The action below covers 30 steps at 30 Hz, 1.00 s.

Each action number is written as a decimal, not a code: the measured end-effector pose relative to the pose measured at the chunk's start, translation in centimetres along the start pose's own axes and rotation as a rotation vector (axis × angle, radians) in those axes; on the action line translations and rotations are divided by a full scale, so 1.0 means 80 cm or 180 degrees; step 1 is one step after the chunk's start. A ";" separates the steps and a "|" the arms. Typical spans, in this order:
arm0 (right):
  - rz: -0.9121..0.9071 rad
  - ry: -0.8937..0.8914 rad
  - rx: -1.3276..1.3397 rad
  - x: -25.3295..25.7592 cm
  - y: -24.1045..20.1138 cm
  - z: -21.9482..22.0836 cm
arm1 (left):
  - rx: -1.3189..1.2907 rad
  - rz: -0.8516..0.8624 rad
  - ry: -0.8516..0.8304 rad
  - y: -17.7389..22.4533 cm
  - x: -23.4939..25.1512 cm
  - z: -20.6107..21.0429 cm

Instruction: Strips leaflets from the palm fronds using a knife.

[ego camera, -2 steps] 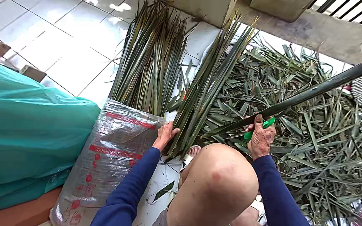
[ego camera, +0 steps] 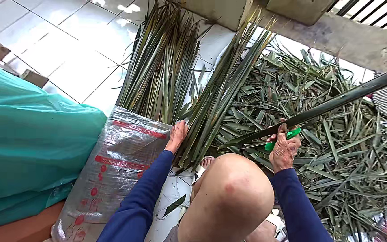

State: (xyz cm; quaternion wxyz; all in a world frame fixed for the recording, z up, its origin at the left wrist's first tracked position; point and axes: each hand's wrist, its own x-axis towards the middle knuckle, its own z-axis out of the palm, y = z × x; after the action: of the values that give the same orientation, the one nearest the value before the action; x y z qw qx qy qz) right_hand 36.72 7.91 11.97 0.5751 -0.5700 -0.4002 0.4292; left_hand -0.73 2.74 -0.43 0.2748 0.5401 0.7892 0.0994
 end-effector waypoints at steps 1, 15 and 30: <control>-0.0034 0.0064 -0.0043 0.002 -0.003 -0.005 | -0.0069 0.0059 0.0186 0.000 0.019 0.004; 0.0150 0.0209 0.0177 0.026 0.011 -0.043 | 0.0010 -0.0403 0.0259 0.025 0.088 0.060; 0.0475 0.0066 0.0727 0.036 0.033 -0.055 | 0.0520 -0.0250 -0.0102 0.007 -0.106 0.031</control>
State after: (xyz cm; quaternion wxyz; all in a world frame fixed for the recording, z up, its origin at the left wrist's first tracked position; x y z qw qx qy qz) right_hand 41.72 9.21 9.11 0.6068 -0.5334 -0.2992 0.5076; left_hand 3.34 -5.06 0.53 0.2460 0.5309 0.8108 0.0152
